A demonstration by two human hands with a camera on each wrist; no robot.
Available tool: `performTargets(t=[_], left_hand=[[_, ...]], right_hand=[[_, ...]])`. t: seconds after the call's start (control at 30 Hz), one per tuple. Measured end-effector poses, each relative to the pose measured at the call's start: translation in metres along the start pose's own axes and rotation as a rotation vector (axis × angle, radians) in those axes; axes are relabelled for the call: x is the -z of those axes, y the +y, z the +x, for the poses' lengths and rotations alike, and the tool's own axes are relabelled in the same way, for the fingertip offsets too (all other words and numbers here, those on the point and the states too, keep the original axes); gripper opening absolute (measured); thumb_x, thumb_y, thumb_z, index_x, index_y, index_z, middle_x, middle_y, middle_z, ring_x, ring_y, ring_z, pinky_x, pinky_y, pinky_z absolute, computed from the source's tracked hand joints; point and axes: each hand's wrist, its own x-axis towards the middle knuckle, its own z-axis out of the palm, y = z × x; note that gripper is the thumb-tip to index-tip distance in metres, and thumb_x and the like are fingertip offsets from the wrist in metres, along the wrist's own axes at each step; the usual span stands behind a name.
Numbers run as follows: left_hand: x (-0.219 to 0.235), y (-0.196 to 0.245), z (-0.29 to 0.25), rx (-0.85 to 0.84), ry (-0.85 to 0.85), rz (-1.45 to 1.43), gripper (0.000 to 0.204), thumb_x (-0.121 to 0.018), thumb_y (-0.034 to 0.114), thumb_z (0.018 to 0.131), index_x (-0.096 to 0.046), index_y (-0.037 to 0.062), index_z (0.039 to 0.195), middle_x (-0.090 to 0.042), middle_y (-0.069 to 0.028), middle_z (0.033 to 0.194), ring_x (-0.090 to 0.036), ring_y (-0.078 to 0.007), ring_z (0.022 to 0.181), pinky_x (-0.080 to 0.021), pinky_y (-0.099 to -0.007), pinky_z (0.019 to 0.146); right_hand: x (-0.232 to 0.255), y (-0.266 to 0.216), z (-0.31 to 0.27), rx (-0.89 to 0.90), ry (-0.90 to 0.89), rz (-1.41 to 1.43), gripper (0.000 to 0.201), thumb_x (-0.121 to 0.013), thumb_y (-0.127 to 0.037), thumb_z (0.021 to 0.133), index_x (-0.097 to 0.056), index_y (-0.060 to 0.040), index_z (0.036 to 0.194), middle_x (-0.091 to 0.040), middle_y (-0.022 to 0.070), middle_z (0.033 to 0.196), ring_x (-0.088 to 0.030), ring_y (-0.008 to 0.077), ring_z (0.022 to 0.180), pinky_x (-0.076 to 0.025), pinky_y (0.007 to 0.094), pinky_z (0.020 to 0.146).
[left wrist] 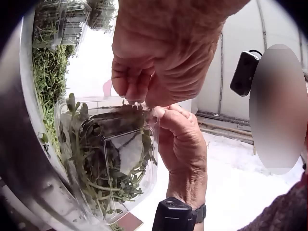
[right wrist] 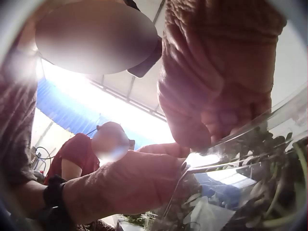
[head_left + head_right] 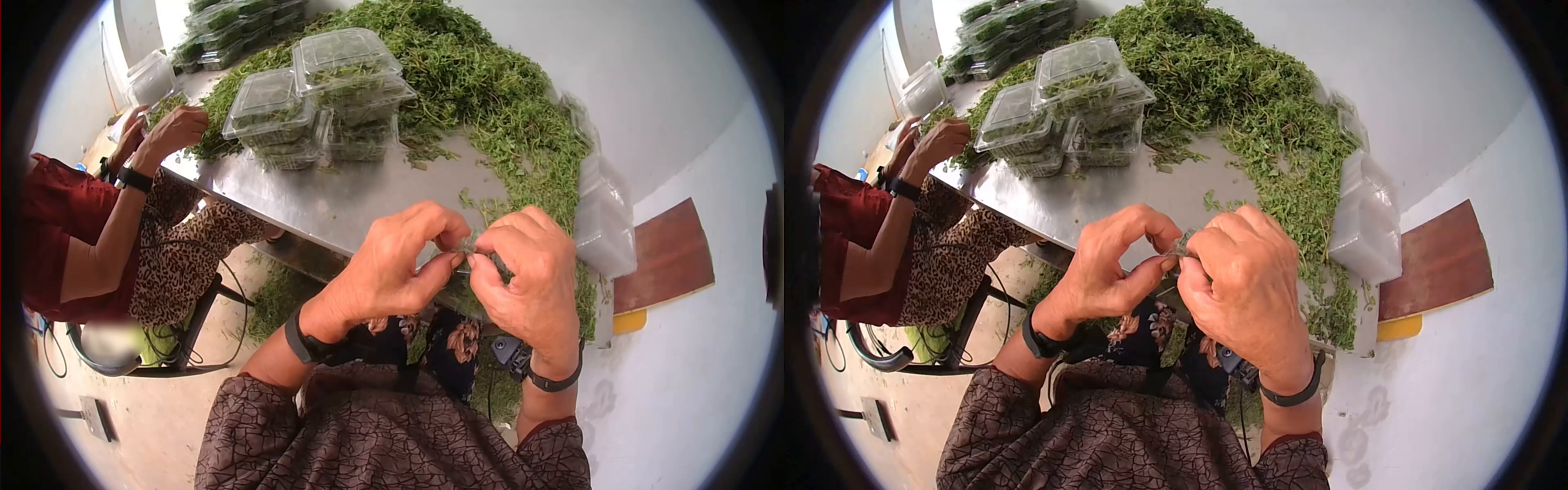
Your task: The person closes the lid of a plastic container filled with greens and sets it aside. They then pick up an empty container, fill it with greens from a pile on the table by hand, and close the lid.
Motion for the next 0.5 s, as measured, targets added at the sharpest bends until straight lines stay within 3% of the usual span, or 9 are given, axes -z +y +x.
performTargets(t=[0.5], left_hand=[[0.0006,-0.0016,0.0026,0.016,-0.018,-0.009,0.019,-0.065,-0.006,0.069,-0.054,0.0023,0.082,-0.058,-0.0089,0.073,-0.058,-0.0268,0.065,-0.045,-0.0336,0.059]], right_hand=[[-0.0005,0.0037,0.0077,0.067,-0.017,-0.004,0.013,-0.066,0.000,0.061,-0.055,-0.0025,0.067,-0.055,0.0093,0.069,-0.053,0.0297,0.068,-0.043,0.0402,0.059]])
